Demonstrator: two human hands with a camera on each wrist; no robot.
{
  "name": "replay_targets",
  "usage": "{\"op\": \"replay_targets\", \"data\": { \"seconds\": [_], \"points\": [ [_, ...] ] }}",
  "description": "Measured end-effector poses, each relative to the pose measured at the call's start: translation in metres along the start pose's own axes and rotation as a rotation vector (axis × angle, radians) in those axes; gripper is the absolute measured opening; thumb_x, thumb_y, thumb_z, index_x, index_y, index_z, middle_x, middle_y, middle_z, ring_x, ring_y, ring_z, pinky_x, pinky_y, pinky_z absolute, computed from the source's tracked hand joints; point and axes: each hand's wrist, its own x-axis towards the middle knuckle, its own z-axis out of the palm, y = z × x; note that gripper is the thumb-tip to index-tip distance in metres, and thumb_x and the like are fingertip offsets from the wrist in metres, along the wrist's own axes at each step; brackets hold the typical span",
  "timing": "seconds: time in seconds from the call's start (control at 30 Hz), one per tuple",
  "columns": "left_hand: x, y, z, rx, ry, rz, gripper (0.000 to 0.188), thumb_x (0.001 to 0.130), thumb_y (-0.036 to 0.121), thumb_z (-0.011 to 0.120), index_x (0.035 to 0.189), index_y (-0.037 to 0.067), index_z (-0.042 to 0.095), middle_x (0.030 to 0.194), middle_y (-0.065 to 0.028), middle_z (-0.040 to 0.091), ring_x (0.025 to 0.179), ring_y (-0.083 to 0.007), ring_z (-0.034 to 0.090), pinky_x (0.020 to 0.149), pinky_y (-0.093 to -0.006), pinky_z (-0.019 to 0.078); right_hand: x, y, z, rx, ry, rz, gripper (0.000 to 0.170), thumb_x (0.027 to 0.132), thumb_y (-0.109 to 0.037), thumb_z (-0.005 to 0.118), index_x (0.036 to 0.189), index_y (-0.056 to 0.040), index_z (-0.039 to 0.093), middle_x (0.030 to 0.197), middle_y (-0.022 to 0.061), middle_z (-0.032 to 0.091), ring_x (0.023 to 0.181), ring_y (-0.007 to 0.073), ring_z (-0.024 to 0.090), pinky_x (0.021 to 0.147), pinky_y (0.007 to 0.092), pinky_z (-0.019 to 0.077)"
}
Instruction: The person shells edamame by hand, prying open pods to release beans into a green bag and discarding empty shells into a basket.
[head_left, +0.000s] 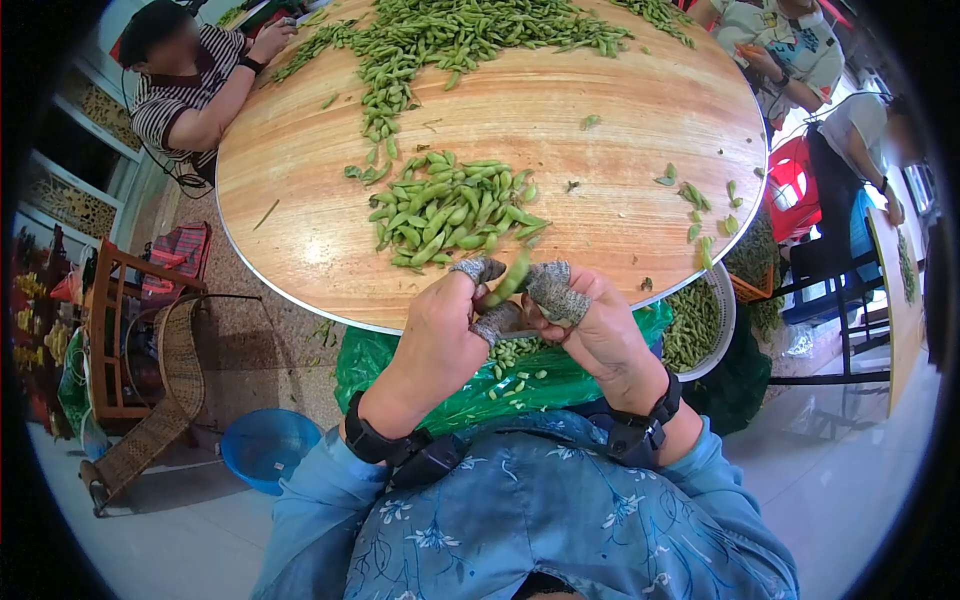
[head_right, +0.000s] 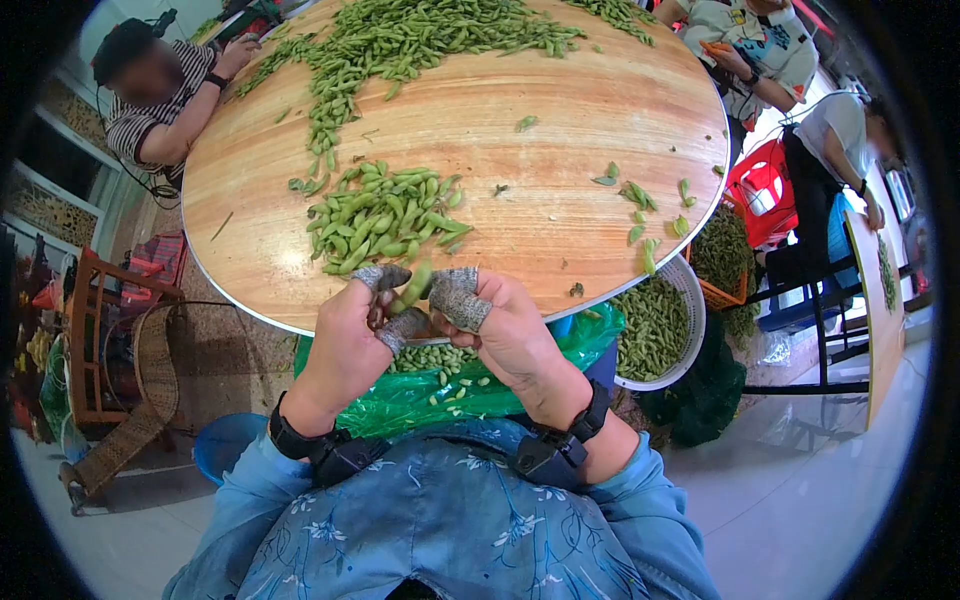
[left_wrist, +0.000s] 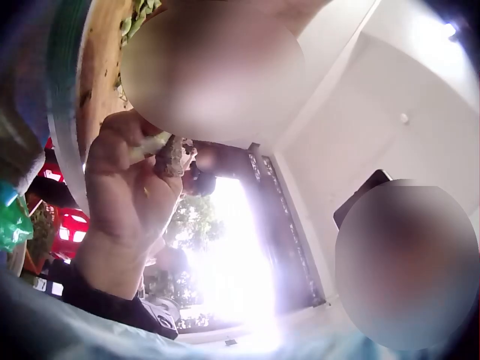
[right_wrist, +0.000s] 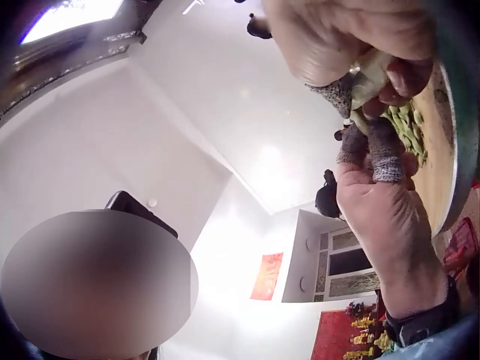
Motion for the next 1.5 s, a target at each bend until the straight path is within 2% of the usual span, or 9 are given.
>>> {"op": "replay_targets", "data": {
  "seconds": [0.07, 0.1, 0.27, 0.37, 0.47, 0.9, 0.97, 1.27, 1.5],
  "points": [
    [0.0, -0.009, -0.001, 0.121, -0.047, 0.073, 0.021, 0.068, 0.005, 0.063, 0.086, -0.002, 0.053, 0.072, -0.0124, 0.058, 0.064, -0.02, 0.058, 0.055, -0.028, 0.044, -0.001, -0.001, 0.002, -0.011, -0.008, -0.039, 0.012, 0.079, -0.014, 0.055, 0.086, -0.005, 0.056, 0.069, -0.0017, 0.055, 0.055, 0.0027, 0.043, 0.047, 0.0154, 0.03],
    [0.0, -0.01, -0.003, 0.121, -0.047, 0.074, 0.021, 0.068, 0.005, 0.063, 0.086, -0.002, 0.053, 0.072, -0.0124, 0.058, 0.064, -0.02, 0.058, 0.055, -0.028, 0.044, -0.002, -0.001, 0.002, -0.011, -0.008, -0.04, 0.012, 0.079, -0.014, 0.055, 0.086, -0.005, 0.056, 0.069, -0.0017, 0.055, 0.055, 0.0027, 0.043, 0.047, 0.0154, 0.03],
    [-0.002, -0.01, -0.003, 0.158, -0.097, 0.091, 0.02, 0.068, 0.007, 0.061, 0.085, -0.001, 0.054, 0.069, -0.015, 0.057, 0.064, -0.0269, 0.058, 0.055, -0.0313, 0.0443, -0.006, -0.001, 0.003, -0.194, -0.063, -0.072, 0.014, 0.079, -0.014, 0.055, 0.089, -0.0042, 0.057, 0.072, -0.0038, 0.055, 0.059, 0.002, 0.043, 0.051, 0.0156, 0.0328],
    [-0.003, -0.01, -0.003, 0.327, -0.088, 0.158, 0.018, 0.066, 0.007, 0.061, 0.081, 0.0, 0.054, 0.066, -0.0151, 0.055, 0.06, -0.0304, 0.056, 0.052, -0.0337, 0.0432, -0.007, -0.002, 0.001, -0.193, -0.109, -0.076, 0.014, 0.08, -0.013, 0.055, 0.089, -0.0039, 0.057, 0.072, -0.0041, 0.055, 0.059, 0.0021, 0.043, 0.052, 0.016, 0.0335],
    [-0.003, -0.005, -0.005, 0.332, -0.064, 0.193, 0.016, 0.065, 0.007, 0.061, 0.078, 0.001, 0.053, 0.064, -0.0149, 0.054, 0.058, -0.0319, 0.054, 0.049, -0.0356, 0.0417, -0.008, 0.0, 0.0, -0.214, -0.089, -0.086, 0.014, 0.08, -0.014, 0.054, 0.09, -0.0042, 0.057, 0.072, -0.004, 0.055, 0.059, 0.0022, 0.043, 0.053, 0.0161, 0.0335],
    [-0.003, -0.003, -0.003, 0.372, -0.019, 0.294, 0.017, 0.06, 0.005, 0.057, 0.075, 0.004, 0.051, 0.057, -0.0107, 0.05, 0.055, -0.0273, 0.053, 0.046, -0.0374, 0.0399, -0.009, -0.003, 0.002, -0.238, -0.074, -0.136, 0.015, 0.081, -0.017, 0.054, 0.09, -0.0042, 0.056, 0.071, -0.0047, 0.053, 0.058, 0.0021, 0.042, 0.052, 0.0165, 0.0337],
    [-0.003, -0.001, -0.005, 0.431, -0.078, 0.282, 0.017, 0.059, 0.004, 0.056, 0.075, 0.004, 0.051, 0.057, -0.0098, 0.049, 0.055, -0.0266, 0.052, 0.045, -0.0372, 0.0394, -0.009, -0.003, 0.001, -0.274, -0.066, -0.129, 0.014, 0.082, -0.017, 0.053, 0.088, -0.0042, 0.056, 0.07, -0.0049, 0.053, 0.059, 0.0022, 0.042, 0.052, 0.0167, 0.0336],
    [-0.008, -0.006, -0.001, 0.558, -0.086, 0.343, 0.018, 0.056, 0.002, 0.055, 0.072, 0.003, 0.048, 0.055, -0.0089, 0.046, 0.054, -0.0264, 0.05, 0.043, -0.037, 0.0385, -0.009, -0.002, 0.004, -0.293, -0.025, -0.136, 0.011, 0.082, -0.013, 0.052, 0.087, -0.0027, 0.055, 0.072, -0.0035, 0.053, 0.063, 0.0027, 0.044, 0.054, 0.0172, 0.0352],
    [-0.015, -0.022, 0.013, 0.336, 0.013, 0.347, 0.016, 0.064, 0.008, 0.06, 0.076, 0.001, 0.051, 0.059, -0.0125, 0.05, 0.053, -0.0308, 0.051, 0.046, -0.0361, 0.0399, -0.005, 0.004, 0.003, -0.323, -0.04, -0.168, 0.011, 0.082, -0.009, 0.052, 0.086, 0.0002, 0.054, 0.077, 0.0007, 0.057, 0.07, 0.0062, 0.051, 0.062, 0.0198, 0.041]
  ]
}}
